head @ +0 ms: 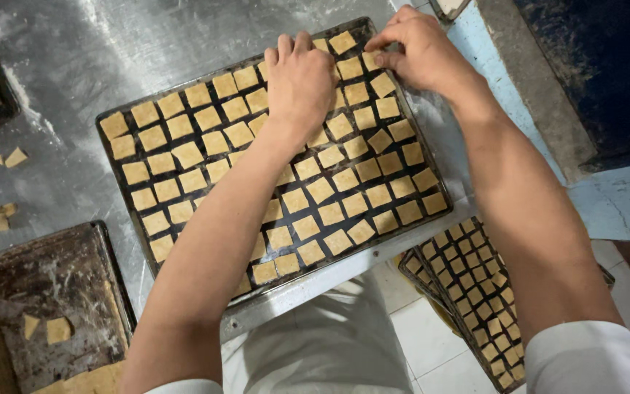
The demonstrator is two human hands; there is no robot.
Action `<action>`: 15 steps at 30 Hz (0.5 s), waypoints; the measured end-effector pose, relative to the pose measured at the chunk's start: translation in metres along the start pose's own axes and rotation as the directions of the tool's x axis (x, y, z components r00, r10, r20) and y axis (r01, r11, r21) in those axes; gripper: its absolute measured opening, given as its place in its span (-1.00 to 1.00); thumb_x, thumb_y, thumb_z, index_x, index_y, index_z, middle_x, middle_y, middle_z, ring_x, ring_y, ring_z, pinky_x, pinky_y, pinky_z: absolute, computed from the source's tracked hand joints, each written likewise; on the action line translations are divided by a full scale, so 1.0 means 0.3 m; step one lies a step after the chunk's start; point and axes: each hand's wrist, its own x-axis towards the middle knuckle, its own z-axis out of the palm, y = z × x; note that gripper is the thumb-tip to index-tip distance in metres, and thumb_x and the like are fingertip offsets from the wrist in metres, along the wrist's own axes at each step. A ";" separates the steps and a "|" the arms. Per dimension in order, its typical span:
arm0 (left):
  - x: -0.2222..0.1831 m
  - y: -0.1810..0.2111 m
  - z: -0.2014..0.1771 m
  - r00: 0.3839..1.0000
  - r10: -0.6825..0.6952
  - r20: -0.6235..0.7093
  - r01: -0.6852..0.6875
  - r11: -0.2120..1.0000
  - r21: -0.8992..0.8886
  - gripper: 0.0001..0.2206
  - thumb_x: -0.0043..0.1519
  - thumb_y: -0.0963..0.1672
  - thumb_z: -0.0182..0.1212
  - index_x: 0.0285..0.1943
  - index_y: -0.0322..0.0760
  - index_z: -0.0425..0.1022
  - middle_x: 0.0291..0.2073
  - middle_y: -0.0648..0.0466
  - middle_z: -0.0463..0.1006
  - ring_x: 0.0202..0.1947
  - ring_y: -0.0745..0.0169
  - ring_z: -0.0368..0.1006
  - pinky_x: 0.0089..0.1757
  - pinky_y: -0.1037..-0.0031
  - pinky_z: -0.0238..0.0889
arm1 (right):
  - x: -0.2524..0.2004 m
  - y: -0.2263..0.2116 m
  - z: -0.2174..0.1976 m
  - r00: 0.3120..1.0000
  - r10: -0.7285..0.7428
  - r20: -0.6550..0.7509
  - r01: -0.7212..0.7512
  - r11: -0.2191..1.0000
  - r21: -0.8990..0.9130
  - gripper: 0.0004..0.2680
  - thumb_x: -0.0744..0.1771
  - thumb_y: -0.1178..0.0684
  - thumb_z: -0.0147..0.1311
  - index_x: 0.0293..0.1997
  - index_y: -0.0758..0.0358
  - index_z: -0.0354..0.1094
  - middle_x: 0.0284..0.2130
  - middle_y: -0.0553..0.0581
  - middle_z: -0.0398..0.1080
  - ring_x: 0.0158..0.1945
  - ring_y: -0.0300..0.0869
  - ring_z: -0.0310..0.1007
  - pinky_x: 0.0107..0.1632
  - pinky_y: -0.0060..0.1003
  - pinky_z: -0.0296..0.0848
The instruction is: The person picks up small, square-cut pieces of dough from a metal tray and arranges them in neat rows onto a dark baking sheet by hand.
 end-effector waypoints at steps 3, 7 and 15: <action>0.011 -0.013 0.009 1.000 0.000 -0.005 0.000 1.000 0.004 -0.90 0.04 -0.15 0.34 -0.31 -0.15 0.71 -0.14 -0.04 0.51 -0.01 -0.10 0.32 0.00 0.13 0.14 | -0.006 -0.009 -0.022 1.000 -0.018 -0.017 0.019 1.000 0.010 -0.82 0.34 0.14 0.34 0.05 0.25 0.58 -0.10 0.21 0.42 0.00 0.05 0.43 0.05 -0.13 0.43; 0.009 -0.015 0.001 1.000 -0.005 0.021 0.002 0.994 0.113 -0.92 0.08 -0.18 0.32 -0.31 -0.18 0.70 -0.06 -0.01 0.53 0.05 -0.05 0.34 0.03 0.17 0.15 | -0.037 -0.052 -0.064 0.991 0.123 0.058 -0.122 0.992 -0.015 -0.85 0.35 0.08 0.39 -0.07 0.28 0.55 -0.17 0.19 0.43 -0.14 0.00 0.47 -0.09 -0.12 0.44; -0.062 0.109 -0.085 0.987 0.065 0.148 -0.057 0.997 -0.054 -0.78 0.04 -0.05 0.35 -0.22 -0.20 0.68 -0.04 -0.11 0.49 0.05 -0.10 0.31 0.06 0.07 0.10 | -0.149 -0.210 -0.136 0.969 0.169 0.179 -0.181 0.982 0.056 -0.84 0.27 0.05 0.40 -0.18 0.24 0.56 -0.20 0.16 0.48 -0.13 -0.04 0.51 -0.07 -0.17 0.47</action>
